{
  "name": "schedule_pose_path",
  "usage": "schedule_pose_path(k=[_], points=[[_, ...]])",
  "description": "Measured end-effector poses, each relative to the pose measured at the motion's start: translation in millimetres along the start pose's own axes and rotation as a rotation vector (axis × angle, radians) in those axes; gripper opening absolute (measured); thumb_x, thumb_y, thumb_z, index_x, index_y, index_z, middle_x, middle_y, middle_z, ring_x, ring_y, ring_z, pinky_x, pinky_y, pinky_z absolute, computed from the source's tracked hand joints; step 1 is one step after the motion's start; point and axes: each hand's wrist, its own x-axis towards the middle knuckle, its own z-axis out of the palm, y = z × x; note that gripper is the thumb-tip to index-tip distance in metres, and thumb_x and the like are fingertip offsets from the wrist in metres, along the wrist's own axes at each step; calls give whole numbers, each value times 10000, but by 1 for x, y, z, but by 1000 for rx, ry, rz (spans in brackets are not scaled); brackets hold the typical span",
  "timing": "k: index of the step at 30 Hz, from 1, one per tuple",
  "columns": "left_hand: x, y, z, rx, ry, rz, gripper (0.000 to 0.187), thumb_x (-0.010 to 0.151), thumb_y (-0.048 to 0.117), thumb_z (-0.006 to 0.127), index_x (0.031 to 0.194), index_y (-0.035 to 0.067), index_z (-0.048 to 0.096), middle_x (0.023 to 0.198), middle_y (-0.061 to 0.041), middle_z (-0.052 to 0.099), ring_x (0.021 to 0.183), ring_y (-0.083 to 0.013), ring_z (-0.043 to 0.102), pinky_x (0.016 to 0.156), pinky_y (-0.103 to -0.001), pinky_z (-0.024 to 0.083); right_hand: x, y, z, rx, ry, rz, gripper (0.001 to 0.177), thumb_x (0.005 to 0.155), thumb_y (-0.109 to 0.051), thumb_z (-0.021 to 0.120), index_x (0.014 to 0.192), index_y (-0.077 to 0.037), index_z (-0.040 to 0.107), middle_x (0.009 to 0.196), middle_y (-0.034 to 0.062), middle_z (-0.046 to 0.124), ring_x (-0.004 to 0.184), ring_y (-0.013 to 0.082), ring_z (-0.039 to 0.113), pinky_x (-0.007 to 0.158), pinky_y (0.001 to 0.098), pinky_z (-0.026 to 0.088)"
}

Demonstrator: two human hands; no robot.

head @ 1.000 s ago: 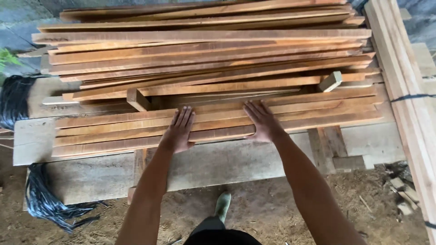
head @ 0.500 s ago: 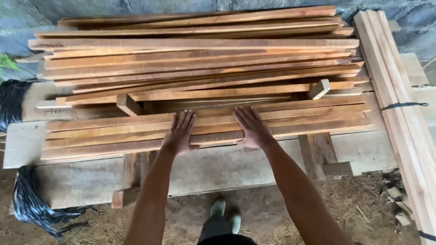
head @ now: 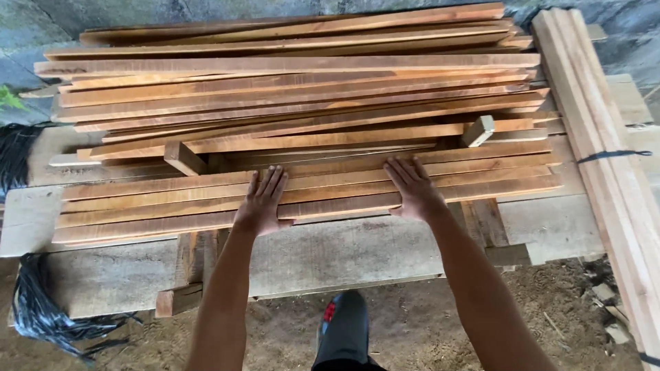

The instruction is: Organizing and measuring thin wooden strips on a workbench using a flexible strap and a marking tool.

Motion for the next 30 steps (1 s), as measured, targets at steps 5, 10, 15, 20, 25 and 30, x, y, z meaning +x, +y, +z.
schedule_pose_path(k=[5,10,15,20,25,30], points=[[3,-7,15,31,65,43,1414,485,701,842,1628,90,276,1698,-152,260,1569,-314,245,1264,-597,158,4,8,3,-77,139,-87,1142,535,-645,808,1496,-93,535,1505,124,575,1396,284,541,1238,540,333],[-1,-2,12,47,147,66,1348,491,666,832,1599,70,348,1669,-172,330,1547,-328,310,1250,-625,202,-2,2,1,-145,160,-97,1240,411,-670,832,1468,-84,558,1499,126,584,1405,284,543,1244,549,330],[4,-5,12,51,208,71,1329,464,642,830,1579,66,395,1651,-180,370,1536,-333,340,1245,-627,217,2,5,2,-179,166,-80,1263,405,-666,847,1491,-97,545,1522,111,573,1416,260,538,1246,543,336],[-2,-7,16,94,160,95,1345,492,705,808,1593,74,362,1664,-183,337,1558,-333,293,1260,-623,152,-2,-1,0,-139,151,-88,1187,478,-641,829,1477,-66,547,1515,149,569,1424,292,525,1253,564,318],[-2,-2,9,127,155,73,1350,486,731,810,1587,81,375,1654,-183,353,1552,-334,303,1255,-618,170,-1,-1,-1,-104,136,-104,1245,441,-635,841,1497,-60,521,1515,164,565,1411,313,530,1255,579,307],[-2,-1,7,103,134,73,1321,514,686,815,1594,74,364,1656,-187,344,1554,-344,294,1252,-648,166,-4,3,7,-74,144,-98,1152,492,-586,849,1466,-44,559,1530,167,561,1445,318,509,1265,587,285]])
